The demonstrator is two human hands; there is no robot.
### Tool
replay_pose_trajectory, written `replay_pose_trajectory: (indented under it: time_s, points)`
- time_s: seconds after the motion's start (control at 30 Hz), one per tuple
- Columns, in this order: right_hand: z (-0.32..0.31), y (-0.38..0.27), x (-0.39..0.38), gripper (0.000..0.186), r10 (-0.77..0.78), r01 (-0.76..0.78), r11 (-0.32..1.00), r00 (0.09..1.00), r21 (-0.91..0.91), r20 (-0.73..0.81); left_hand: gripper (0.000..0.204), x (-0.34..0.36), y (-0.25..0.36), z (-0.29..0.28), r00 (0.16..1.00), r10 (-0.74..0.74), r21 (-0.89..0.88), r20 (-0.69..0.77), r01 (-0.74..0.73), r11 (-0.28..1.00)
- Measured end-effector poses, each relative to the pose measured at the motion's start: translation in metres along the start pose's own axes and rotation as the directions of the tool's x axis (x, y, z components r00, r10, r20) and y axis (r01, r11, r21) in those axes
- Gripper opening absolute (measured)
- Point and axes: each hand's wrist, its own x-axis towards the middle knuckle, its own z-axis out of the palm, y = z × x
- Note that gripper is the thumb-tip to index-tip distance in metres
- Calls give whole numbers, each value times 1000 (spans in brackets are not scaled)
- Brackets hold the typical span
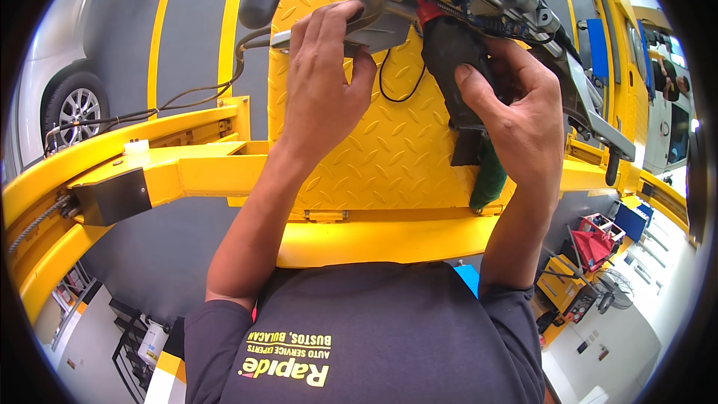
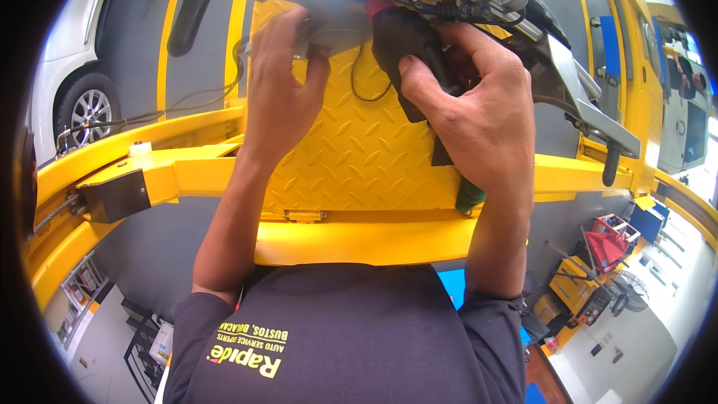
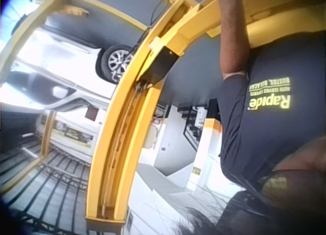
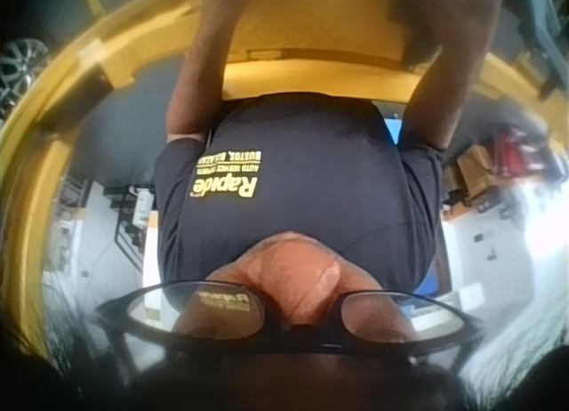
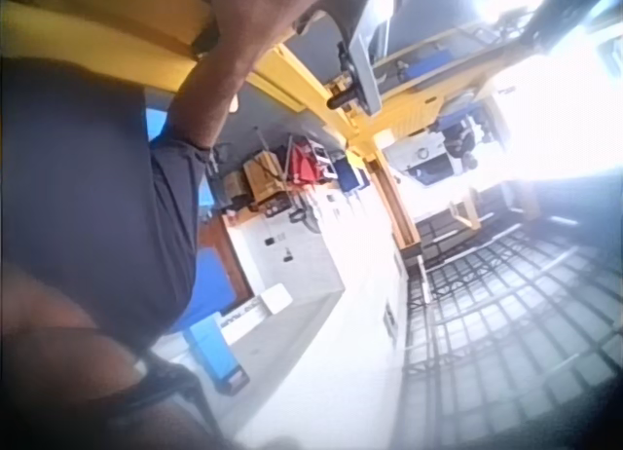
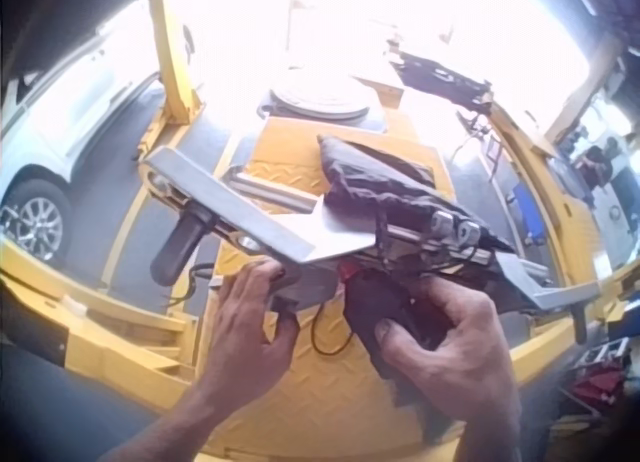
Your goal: The person is wiping a metal component with a cloth and applying lubricant from a small bottle to its shaft before reassembling it into the wheel alignment sensor housing.
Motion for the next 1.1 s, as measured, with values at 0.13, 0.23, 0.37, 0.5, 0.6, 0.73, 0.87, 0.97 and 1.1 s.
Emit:
replay_pose_trajectory:
  time_s: [0.13,0.23,0.37,0.5,0.6,0.73,0.87,0.97,1.1]
  points:
    - [0,1,-2,45,-19,19,1000,1000,1,-17,43,0,2,-1,1000,-15,-7,15,15,1000]
    - [-2,-4,-1,44,-19,18,1000,1000,-11,-9,43,0,1,-1,1000,-5,-1,7,5,1000]
    - [-4,-9,-3,42,-17,16,998,1000,-53,-24,45,0,0,1,1000,-6,6,21,6,1000]
    - [-3,-9,-5,42,-16,15,998,999,-54,-27,45,-1,1,-1,1000,2,14,19,-3,1000]
    - [-2,-7,-4,42,-37,35,998,998,-55,-42,44,0,0,1,1000,14,15,9,-14,1000]
    - [-2,-6,-5,42,-72,65,994,995,-92,-74,43,0,-1,1,1000,6,12,12,-6,1000]
    - [-2,-6,-6,42,-72,64,994,993,-93,-90,42,1,2,0,1000,-12,2,20,12,1000]
    - [-2,-8,-6,40,-100,87,988,990,-128,-100,42,0,1,1,1000,-4,4,12,4,1000]
    - [-1,-10,-7,40,-106,92,988,988,-127,-108,43,0,1,-1,1000,-15,-4,22,15,1000]
